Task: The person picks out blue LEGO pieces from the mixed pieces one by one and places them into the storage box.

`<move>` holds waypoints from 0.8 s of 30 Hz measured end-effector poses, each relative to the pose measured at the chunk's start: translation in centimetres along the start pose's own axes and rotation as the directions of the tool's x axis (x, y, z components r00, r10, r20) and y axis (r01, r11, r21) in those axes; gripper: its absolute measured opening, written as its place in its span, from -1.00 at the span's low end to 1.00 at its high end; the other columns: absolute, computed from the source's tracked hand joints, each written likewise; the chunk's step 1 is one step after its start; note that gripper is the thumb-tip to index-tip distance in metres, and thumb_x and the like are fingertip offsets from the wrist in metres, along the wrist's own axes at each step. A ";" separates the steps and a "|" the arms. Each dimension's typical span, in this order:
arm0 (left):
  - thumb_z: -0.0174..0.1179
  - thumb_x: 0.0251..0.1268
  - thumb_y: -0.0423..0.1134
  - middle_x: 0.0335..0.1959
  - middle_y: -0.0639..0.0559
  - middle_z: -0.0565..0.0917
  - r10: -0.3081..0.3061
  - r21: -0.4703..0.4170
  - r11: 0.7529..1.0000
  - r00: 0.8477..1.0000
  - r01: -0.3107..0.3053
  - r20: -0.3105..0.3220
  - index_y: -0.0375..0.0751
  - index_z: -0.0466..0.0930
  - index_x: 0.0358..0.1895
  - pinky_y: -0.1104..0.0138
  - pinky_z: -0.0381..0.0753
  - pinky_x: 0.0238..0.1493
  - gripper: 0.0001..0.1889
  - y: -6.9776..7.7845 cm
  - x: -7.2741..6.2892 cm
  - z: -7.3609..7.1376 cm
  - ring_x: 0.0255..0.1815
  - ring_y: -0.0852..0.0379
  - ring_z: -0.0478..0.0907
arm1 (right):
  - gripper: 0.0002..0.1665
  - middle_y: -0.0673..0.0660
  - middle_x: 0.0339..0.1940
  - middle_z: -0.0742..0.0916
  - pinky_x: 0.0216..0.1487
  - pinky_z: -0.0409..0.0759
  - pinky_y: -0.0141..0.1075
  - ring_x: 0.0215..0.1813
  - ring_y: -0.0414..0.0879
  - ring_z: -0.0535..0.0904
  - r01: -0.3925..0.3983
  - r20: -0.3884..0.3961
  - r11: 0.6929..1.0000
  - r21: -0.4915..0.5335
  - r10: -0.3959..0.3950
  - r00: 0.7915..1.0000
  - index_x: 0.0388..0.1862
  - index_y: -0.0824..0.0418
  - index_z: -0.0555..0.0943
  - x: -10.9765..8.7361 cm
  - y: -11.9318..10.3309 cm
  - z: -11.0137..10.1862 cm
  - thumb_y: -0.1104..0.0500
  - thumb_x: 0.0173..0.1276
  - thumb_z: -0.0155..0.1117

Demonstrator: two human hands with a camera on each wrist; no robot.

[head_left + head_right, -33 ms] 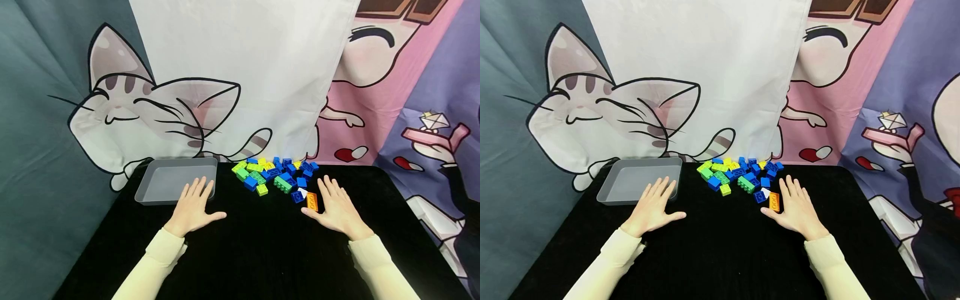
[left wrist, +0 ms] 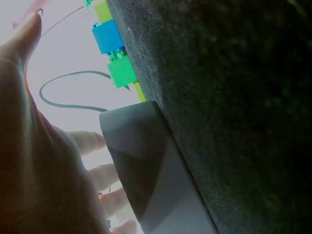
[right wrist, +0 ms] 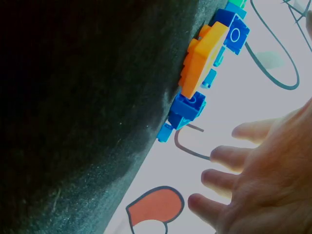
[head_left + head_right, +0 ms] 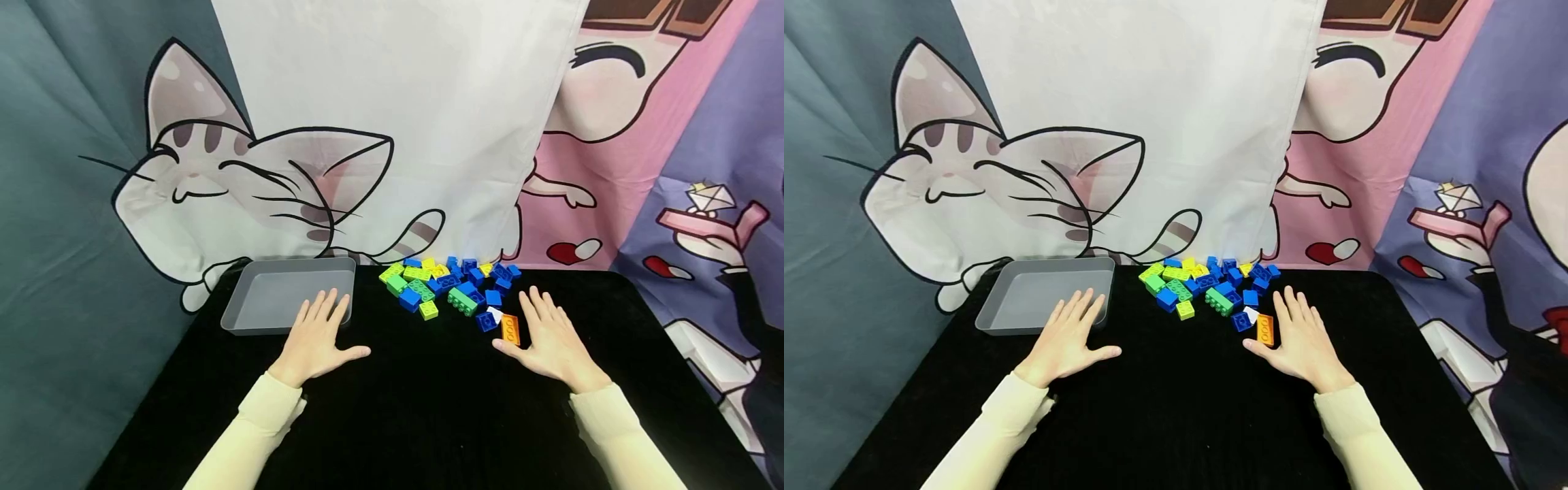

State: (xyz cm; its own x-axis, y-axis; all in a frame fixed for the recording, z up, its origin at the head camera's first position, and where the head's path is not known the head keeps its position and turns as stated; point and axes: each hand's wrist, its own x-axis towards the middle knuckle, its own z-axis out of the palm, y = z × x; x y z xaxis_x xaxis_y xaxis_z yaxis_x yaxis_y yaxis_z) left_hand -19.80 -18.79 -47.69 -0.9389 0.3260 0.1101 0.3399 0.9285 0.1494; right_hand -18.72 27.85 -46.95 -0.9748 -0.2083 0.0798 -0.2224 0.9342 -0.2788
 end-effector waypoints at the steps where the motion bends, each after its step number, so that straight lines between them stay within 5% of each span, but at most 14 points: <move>1: -0.11 0.04 0.78 0.71 -0.19 0.04 -0.001 -0.002 1.000 1.000 0.001 0.001 -0.03 0.01 0.69 -0.20 -0.13 0.69 0.27 0.0 0.0 0.0 0.73 -0.25 -0.07 | 0.44 0.42 0.71 0.06 0.59 -0.03 0.41 0.69 0.45 -0.07 0.001 -0.002 1.000 0.000 -0.001 1.000 0.70 0.30 -0.01 0.0 0.0 0.0 -0.64 0.22 0.16; 16: -0.09 0.09 0.74 0.71 -0.18 0.06 -0.030 -0.047 0.998 1.000 0.030 0.006 -0.05 0.01 0.69 -0.20 -0.10 0.68 0.24 -0.7 -0.1 -1.0 0.73 -0.25 -0.05 | 0.42 0.42 0.70 0.11 0.57 0.03 0.41 0.67 0.45 -0.01 0.024 -0.008 1.000 0.008 -0.024 1.000 0.69 0.29 0.04 0.2 0.0 0.3 -0.64 0.20 0.18; 24: 0.06 0.32 0.50 0.59 -0.37 0.25 -0.119 -0.067 0.991 0.987 0.113 -0.110 -0.26 0.18 0.61 -0.34 0.13 0.55 0.05 -5.9 -0.2 -3.0 0.60 -0.41 0.17 | 0.36 0.39 0.69 0.18 0.55 0.15 0.38 0.64 0.42 0.11 0.068 -0.019 0.997 0.046 -0.068 0.998 0.66 0.29 0.15 0.6 -0.5 0.5 -0.61 0.21 0.21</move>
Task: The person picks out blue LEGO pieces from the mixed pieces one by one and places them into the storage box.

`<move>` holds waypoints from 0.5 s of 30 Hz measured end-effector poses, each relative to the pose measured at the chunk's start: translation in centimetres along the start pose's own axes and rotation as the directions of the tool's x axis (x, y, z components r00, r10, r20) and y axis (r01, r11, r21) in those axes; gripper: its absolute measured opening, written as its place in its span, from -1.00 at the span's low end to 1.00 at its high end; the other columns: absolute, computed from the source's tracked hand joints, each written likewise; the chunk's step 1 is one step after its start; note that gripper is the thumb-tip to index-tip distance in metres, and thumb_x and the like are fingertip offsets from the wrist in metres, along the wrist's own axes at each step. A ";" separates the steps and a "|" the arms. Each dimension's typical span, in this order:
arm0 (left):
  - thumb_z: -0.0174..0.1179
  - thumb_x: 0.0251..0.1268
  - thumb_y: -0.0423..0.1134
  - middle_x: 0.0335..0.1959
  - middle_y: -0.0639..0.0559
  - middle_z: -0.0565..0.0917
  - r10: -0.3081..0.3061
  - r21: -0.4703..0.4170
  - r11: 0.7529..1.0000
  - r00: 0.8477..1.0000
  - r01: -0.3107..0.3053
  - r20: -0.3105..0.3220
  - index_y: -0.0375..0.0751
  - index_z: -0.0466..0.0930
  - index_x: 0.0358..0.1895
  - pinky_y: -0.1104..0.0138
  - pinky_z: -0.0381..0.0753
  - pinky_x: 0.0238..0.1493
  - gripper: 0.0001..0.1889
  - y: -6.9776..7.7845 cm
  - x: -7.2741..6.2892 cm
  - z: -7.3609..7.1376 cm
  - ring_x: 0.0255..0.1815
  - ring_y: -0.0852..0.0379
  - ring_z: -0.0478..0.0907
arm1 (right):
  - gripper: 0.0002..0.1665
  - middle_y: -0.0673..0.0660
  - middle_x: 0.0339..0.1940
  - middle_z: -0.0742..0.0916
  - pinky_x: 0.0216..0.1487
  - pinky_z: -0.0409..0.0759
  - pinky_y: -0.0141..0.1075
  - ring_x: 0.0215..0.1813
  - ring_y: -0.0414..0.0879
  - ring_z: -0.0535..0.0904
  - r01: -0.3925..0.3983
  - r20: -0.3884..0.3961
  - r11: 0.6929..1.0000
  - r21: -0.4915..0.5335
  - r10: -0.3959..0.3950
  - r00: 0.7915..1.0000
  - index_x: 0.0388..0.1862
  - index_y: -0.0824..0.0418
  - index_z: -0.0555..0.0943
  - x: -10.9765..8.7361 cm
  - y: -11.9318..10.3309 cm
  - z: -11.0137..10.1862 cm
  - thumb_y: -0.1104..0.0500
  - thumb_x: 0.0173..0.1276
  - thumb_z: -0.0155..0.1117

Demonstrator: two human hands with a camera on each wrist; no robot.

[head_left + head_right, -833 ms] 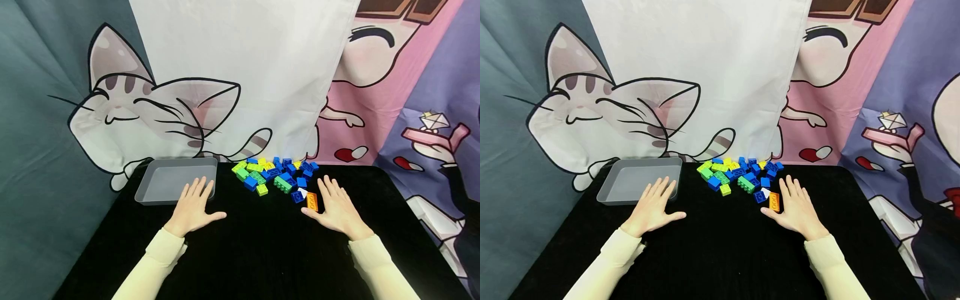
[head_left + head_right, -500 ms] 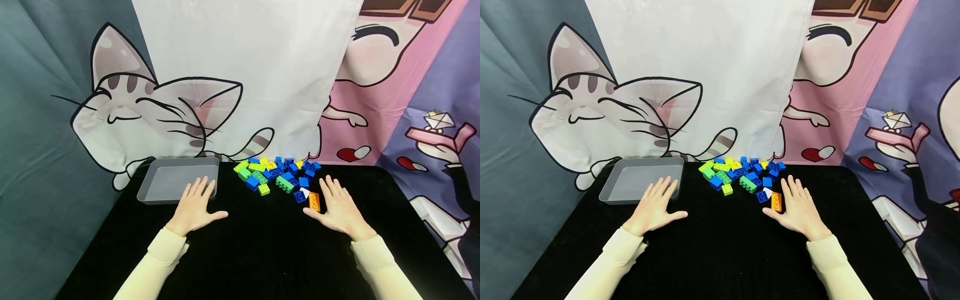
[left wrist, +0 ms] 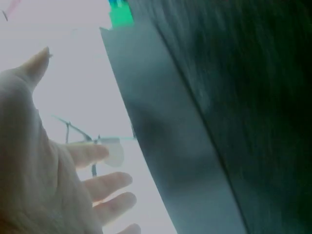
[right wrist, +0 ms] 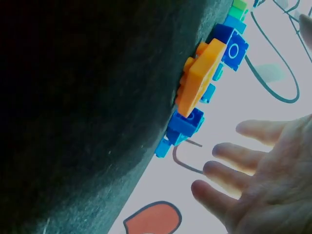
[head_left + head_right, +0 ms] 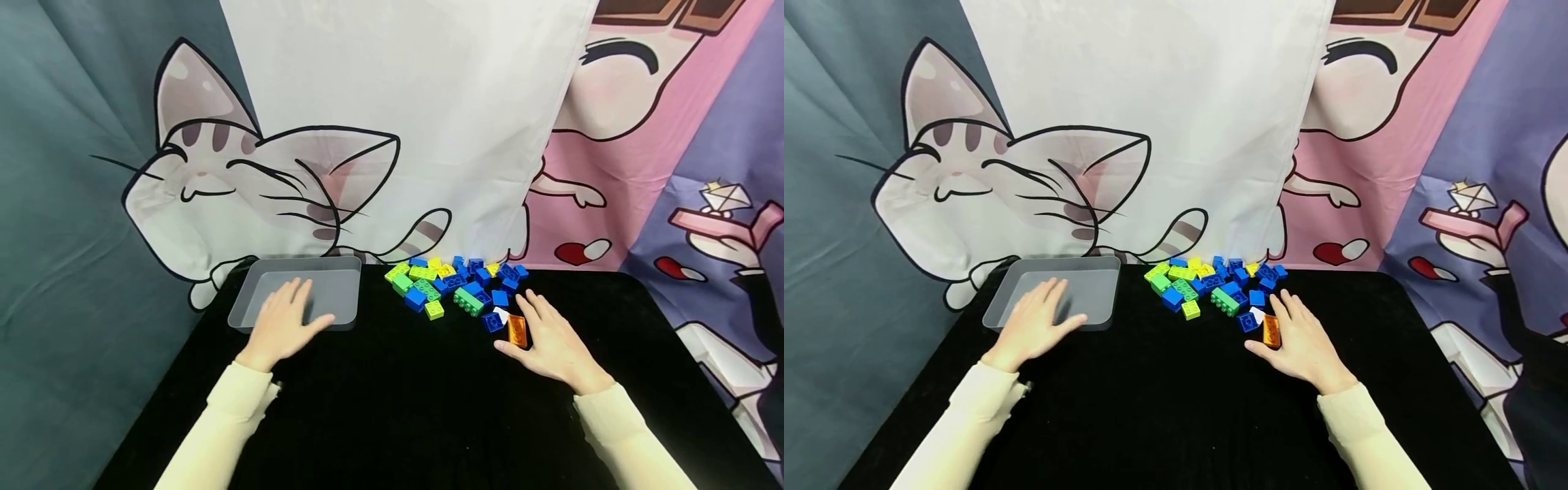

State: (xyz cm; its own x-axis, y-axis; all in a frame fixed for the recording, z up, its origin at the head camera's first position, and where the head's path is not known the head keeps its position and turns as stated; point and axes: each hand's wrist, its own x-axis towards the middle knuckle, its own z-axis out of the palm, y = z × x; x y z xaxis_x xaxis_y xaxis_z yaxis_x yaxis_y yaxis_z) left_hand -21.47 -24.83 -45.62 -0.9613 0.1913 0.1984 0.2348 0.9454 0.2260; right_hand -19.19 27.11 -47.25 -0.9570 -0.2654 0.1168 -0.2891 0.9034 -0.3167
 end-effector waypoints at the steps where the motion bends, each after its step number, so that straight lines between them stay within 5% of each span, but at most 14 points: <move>1: 0.08 0.33 0.47 0.56 -0.40 0.29 -0.011 0.006 1.000 1.000 0.011 -0.029 -0.30 0.22 0.59 -0.35 0.18 0.51 0.03 -0.8 0.1 -0.3 0.57 -0.43 0.21 | 0.34 0.39 0.68 0.21 0.54 0.17 0.37 0.63 0.42 0.14 0.009 -0.010 1.000 -0.001 -0.009 1.000 0.65 0.29 0.18 0.0 -0.1 0.0 -0.60 0.21 0.22; 7: 0.22 0.39 0.20 0.44 -0.53 0.36 -0.132 0.014 0.991 0.982 0.135 -0.134 -0.45 0.29 0.49 -0.44 0.37 0.25 -0.13 -5.6 0.1 -2.5 0.39 -0.57 0.32 | 0.15 0.41 0.54 0.41 0.46 0.35 0.33 0.48 0.40 0.38 0.082 -0.091 0.996 -0.023 -0.084 0.992 0.53 0.34 0.37 0.4 -0.8 0.0 -0.47 0.27 0.32; 15: 0.04 0.54 0.10 0.37 -0.66 0.28 -0.328 -0.008 0.945 0.944 0.328 -0.038 -0.55 0.20 0.50 -0.46 0.36 0.17 -0.20 -10.4 0.1 -4.5 0.32 -0.63 0.25 | -0.26 0.33 0.19 0.65 0.23 0.59 0.18 0.13 0.23 0.62 0.175 -0.194 0.983 -0.055 -0.182 0.964 0.28 0.35 0.59 1.4 -1.3 0.3 -0.10 0.30 0.48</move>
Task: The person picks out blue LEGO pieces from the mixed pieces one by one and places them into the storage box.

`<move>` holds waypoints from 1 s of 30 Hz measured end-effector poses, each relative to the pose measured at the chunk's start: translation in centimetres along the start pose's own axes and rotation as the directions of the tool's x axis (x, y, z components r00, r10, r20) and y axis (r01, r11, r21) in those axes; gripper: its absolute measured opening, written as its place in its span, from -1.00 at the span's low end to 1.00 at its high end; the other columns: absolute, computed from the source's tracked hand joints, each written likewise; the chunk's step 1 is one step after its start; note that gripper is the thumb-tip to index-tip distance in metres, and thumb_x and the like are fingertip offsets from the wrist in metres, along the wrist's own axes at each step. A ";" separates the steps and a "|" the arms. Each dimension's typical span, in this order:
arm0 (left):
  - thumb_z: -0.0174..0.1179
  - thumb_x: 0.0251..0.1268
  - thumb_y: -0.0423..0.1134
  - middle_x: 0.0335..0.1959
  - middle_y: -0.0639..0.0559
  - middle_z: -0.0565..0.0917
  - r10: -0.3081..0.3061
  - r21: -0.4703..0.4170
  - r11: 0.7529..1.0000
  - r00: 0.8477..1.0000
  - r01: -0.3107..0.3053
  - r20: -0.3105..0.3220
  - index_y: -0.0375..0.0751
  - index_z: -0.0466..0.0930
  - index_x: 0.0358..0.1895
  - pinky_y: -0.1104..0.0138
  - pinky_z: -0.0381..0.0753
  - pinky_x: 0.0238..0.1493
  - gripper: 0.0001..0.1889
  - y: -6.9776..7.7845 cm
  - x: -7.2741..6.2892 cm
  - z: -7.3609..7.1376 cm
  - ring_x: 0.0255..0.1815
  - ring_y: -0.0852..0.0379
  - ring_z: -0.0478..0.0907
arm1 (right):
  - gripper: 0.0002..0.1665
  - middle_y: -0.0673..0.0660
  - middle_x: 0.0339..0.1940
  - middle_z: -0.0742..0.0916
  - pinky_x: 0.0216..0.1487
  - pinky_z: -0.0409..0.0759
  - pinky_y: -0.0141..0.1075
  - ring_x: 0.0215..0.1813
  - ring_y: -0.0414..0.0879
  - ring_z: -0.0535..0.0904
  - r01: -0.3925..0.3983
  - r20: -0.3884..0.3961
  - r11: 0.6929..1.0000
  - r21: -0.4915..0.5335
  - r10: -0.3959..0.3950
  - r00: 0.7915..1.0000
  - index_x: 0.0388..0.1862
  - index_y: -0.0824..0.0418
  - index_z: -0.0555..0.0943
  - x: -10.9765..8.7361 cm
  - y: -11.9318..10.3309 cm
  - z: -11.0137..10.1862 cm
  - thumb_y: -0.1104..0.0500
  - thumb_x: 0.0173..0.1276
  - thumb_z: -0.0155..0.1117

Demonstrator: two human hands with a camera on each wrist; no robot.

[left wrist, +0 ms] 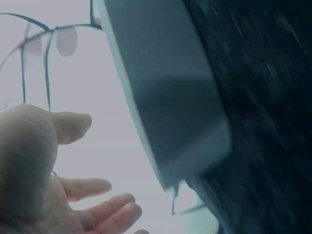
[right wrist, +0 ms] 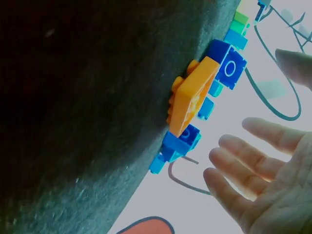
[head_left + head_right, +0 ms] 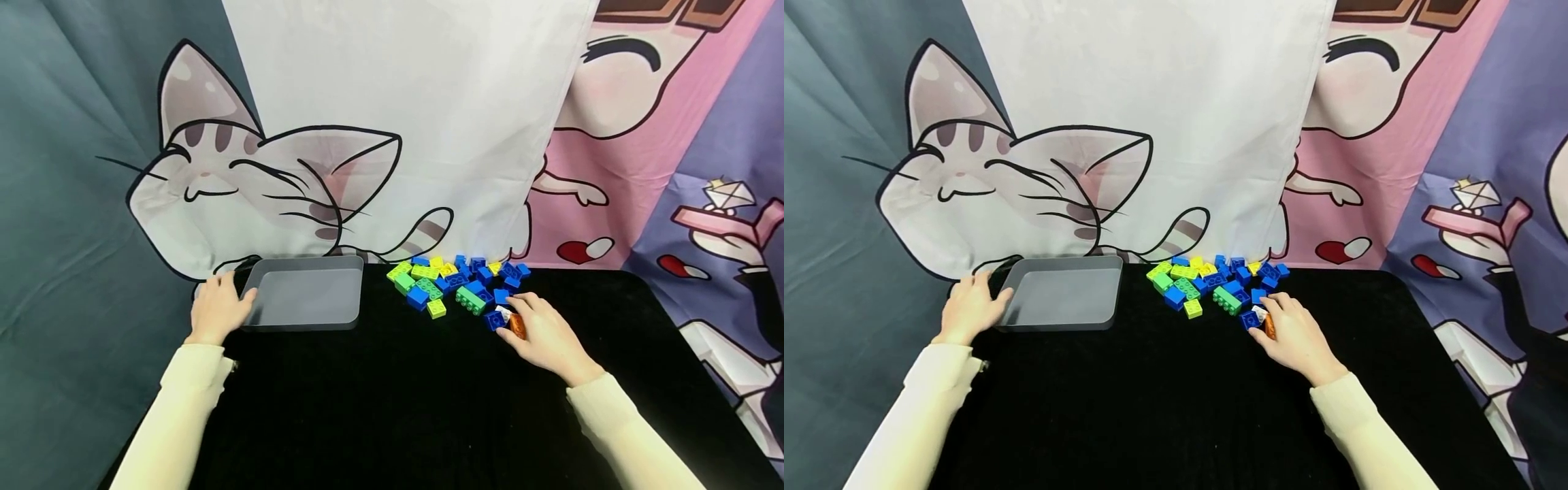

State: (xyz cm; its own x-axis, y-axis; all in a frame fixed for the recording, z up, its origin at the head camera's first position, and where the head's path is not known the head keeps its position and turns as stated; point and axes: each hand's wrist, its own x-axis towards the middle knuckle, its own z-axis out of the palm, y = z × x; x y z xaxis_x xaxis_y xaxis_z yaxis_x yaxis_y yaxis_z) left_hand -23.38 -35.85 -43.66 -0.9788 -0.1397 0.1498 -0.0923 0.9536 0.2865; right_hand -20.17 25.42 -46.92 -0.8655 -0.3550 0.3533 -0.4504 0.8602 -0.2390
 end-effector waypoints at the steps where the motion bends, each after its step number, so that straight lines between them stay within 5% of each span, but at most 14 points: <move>1: 0.02 0.55 0.10 0.36 -0.68 0.27 -0.018 0.002 1.000 1.000 0.018 0.022 -0.58 0.19 0.49 -0.45 0.37 0.17 -0.20 -0.5 0.2 0.0 0.31 -0.63 0.25 | -0.30 0.31 0.14 0.67 0.20 0.62 0.16 0.09 0.20 0.63 0.009 -0.007 1.000 -0.001 -0.009 1.000 0.26 0.34 0.61 0.2 0.0 0.2 -0.06 0.29 0.49; 6: -0.03 0.55 0.10 0.26 -0.57 0.46 -0.062 -0.011 0.998 0.992 0.063 0.110 -0.51 0.36 0.39 -0.36 0.49 0.07 -0.30 -2.2 0.9 0.4 0.24 -0.58 0.41 | -0.43 0.23 -0.09 0.68 -0.05 0.68 0.03 -0.16 0.05 0.61 0.031 -0.025 0.999 -0.015 -0.031 0.999 0.17 0.30 0.66 0.9 -0.3 0.8 0.02 0.27 0.50; 10: 0.00 0.54 0.06 0.10 -0.42 0.66 -0.027 -0.062 0.997 0.989 0.036 0.146 -0.41 0.52 0.25 -0.25 0.56 0.03 -0.43 -3.1 1.5 1.1 0.11 -0.49 0.57 | -0.48 0.19 -0.23 0.65 -0.20 0.63 -0.01 -0.32 -0.01 0.53 0.005 -0.028 1.000 -0.022 -0.006 1.000 0.08 0.31 0.67 1.3 -0.6 1.2 0.04 0.24 0.52; 17: 0.03 0.56 -0.10 -0.21 -0.24 0.67 0.041 -0.150 0.989 0.977 -0.009 0.209 -0.34 0.59 0.08 0.12 0.50 -0.21 -0.64 -4.4 2.6 2.1 -0.22 -0.18 0.56 | -0.48 0.23 -0.22 0.68 -0.17 0.68 0.06 -0.32 0.04 0.61 -0.041 -0.005 0.999 -0.033 0.041 0.999 0.05 0.34 0.67 1.5 -1.0 1.8 0.05 0.23 0.54; 23: 0.03 0.54 -0.19 -0.17 -0.26 0.72 0.061 -0.178 0.984 0.983 -0.030 0.172 -0.32 0.63 0.11 0.14 0.48 -0.19 -0.68 -4.5 2.4 2.2 -0.21 -0.17 0.58 | -0.52 0.16 -0.30 0.68 -0.24 0.67 0.02 -0.35 -0.01 0.61 -0.060 0.014 0.998 -0.027 0.061 0.998 0.03 0.31 0.69 1.4 -0.9 1.9 0.06 0.23 0.56; 30: 0.08 0.47 -0.27 -0.27 -0.19 0.67 0.093 -0.185 0.980 0.993 -0.078 0.075 -0.32 0.62 -0.03 0.20 0.45 -0.23 -0.78 -3.9 0.7 2.5 -0.28 -0.09 0.57 | -0.49 0.20 -0.27 0.70 -0.23 0.69 0.02 -0.31 0.02 0.64 -0.055 0.030 0.998 -0.037 0.057 0.998 0.00 0.34 0.67 1.8 -1.0 2.0 0.00 0.24 0.55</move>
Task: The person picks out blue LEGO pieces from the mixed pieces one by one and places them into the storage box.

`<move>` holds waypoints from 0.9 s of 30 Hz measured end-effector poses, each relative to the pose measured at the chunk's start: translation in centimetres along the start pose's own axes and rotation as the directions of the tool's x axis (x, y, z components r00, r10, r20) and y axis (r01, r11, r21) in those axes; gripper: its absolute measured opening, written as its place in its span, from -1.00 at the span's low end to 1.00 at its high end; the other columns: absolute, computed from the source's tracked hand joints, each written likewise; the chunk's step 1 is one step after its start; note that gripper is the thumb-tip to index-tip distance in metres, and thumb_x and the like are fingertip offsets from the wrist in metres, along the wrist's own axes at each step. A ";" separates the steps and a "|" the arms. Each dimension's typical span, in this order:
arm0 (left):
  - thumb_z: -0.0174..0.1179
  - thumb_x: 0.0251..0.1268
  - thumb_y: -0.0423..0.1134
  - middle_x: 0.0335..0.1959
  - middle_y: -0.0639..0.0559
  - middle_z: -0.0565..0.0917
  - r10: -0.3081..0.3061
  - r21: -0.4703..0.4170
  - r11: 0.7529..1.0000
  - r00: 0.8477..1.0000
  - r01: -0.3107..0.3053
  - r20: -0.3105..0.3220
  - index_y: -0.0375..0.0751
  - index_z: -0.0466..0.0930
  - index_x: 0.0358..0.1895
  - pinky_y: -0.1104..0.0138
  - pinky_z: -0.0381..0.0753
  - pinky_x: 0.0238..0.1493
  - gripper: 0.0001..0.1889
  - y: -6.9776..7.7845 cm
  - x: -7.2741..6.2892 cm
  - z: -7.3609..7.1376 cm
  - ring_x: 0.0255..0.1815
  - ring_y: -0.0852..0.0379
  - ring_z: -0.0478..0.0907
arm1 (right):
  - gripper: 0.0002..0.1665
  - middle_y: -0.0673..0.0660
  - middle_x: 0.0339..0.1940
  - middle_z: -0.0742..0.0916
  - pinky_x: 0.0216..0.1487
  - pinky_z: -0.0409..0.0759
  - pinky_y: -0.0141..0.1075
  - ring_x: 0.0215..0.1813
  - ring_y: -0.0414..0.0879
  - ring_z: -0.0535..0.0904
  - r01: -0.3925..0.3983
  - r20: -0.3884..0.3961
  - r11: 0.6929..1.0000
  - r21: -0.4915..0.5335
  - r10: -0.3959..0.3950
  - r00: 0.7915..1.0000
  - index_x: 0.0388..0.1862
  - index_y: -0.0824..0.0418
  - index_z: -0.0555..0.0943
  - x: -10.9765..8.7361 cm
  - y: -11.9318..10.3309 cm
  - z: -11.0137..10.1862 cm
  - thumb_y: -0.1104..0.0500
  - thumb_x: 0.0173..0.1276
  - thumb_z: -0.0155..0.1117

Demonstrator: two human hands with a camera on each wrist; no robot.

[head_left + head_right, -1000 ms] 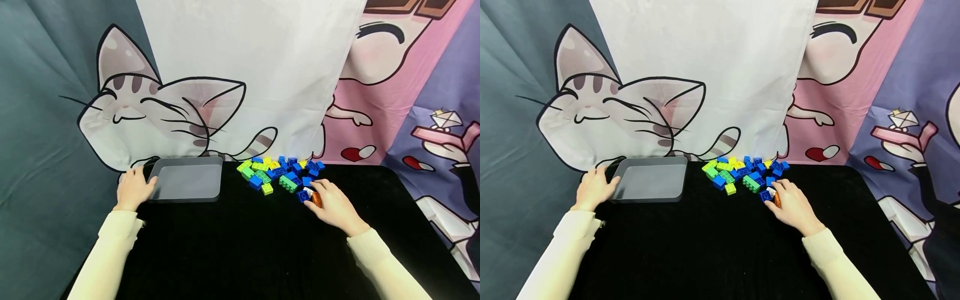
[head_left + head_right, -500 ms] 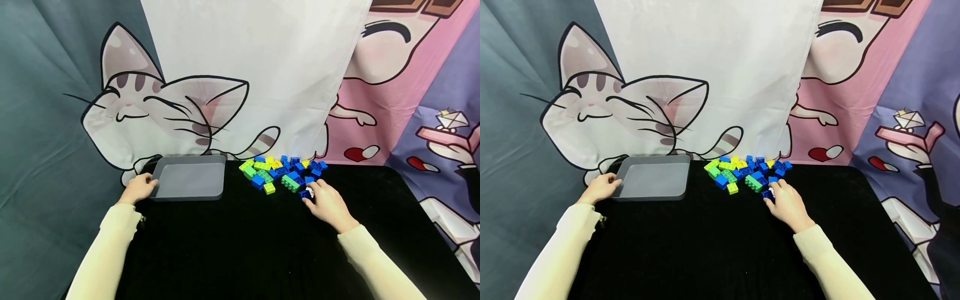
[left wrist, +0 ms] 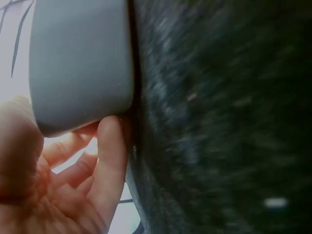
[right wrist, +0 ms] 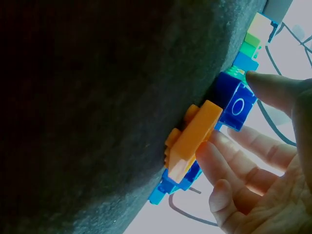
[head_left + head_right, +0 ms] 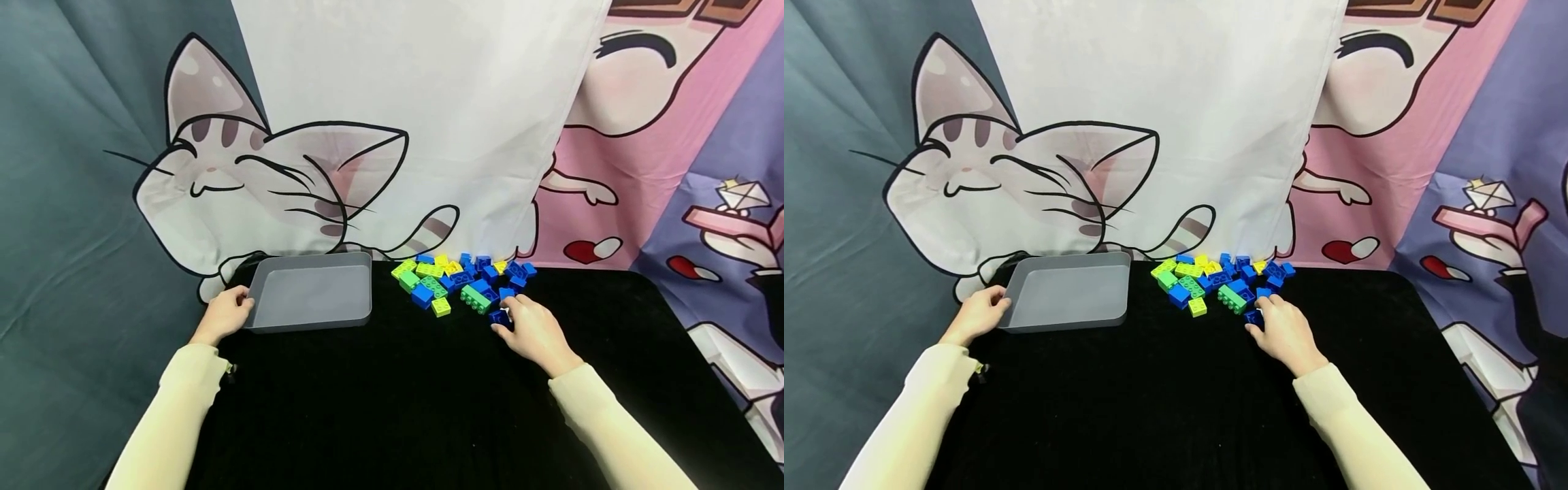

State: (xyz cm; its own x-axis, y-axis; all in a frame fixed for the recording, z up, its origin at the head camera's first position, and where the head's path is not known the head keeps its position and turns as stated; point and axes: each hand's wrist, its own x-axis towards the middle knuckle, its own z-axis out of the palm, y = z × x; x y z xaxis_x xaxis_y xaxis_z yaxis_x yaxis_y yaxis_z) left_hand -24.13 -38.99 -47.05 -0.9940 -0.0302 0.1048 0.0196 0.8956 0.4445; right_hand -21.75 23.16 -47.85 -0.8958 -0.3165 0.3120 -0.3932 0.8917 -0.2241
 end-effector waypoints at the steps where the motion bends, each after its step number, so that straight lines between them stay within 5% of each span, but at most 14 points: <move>1: 0.08 0.46 -0.27 -0.30 -0.17 0.67 0.008 0.001 1.000 1.000 -0.008 -0.010 -0.31 0.63 -0.04 0.20 0.44 -0.24 -0.79 0.1 -0.2 0.1 -0.29 -0.07 0.56 | -0.48 0.20 -0.26 0.70 -0.23 0.68 0.02 -0.32 0.02 0.63 -0.002 0.001 1.000 -0.002 0.002 1.000 0.00 0.34 0.67 0.1 0.0 0.0 0.00 0.24 0.55; 10: 0.11 0.44 -0.29 -0.50 0.02 0.54 0.029 -0.044 0.999 0.998 -0.032 -0.064 -0.18 0.63 -0.12 0.25 0.40 -0.36 -0.88 2.1 -3.2 1.3 -0.49 0.09 0.45 | -0.54 0.24 -0.17 0.75 -0.20 0.69 0.07 -0.29 0.09 0.66 -0.030 0.022 0.999 -0.014 0.030 0.999 -0.03 0.30 0.70 0.5 -0.5 0.1 0.02 0.23 0.56; 19: 0.18 0.39 -0.33 -0.51 0.06 0.53 0.108 -0.086 0.990 0.993 -0.113 -0.057 -0.16 0.64 -0.18 0.34 0.40 -0.41 -0.93 7.5 -6.6 2.2 -0.52 0.20 0.42 | -0.60 0.21 -0.21 0.74 -0.18 0.69 0.09 -0.27 0.10 0.67 -0.035 0.015 0.999 0.003 0.035 0.999 -0.09 0.28 0.70 0.6 -0.5 0.0 0.06 0.21 0.56; 27: 0.20 0.29 -0.35 -0.49 0.16 0.54 0.152 -0.138 0.978 0.988 -0.154 -0.019 -0.04 0.59 -0.29 0.43 0.45 -0.46 -0.92 12.0 -8.9 5.0 -0.52 0.33 0.46 | -0.62 0.20 -0.19 0.74 -0.16 0.71 0.06 -0.24 0.04 0.68 -0.089 0.020 0.992 0.094 0.088 0.996 -0.05 0.26 0.70 0.4 -0.9 -0.8 0.06 0.26 0.52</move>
State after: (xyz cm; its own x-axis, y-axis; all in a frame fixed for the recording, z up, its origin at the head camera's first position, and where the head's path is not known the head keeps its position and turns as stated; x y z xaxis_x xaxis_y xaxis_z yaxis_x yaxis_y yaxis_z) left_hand -15.53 -25.76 -47.09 -0.9772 0.0981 0.1883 0.1866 0.8197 0.5415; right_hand -21.60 22.43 -46.80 -0.9307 -0.2434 0.2730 -0.3294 0.8822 -0.3364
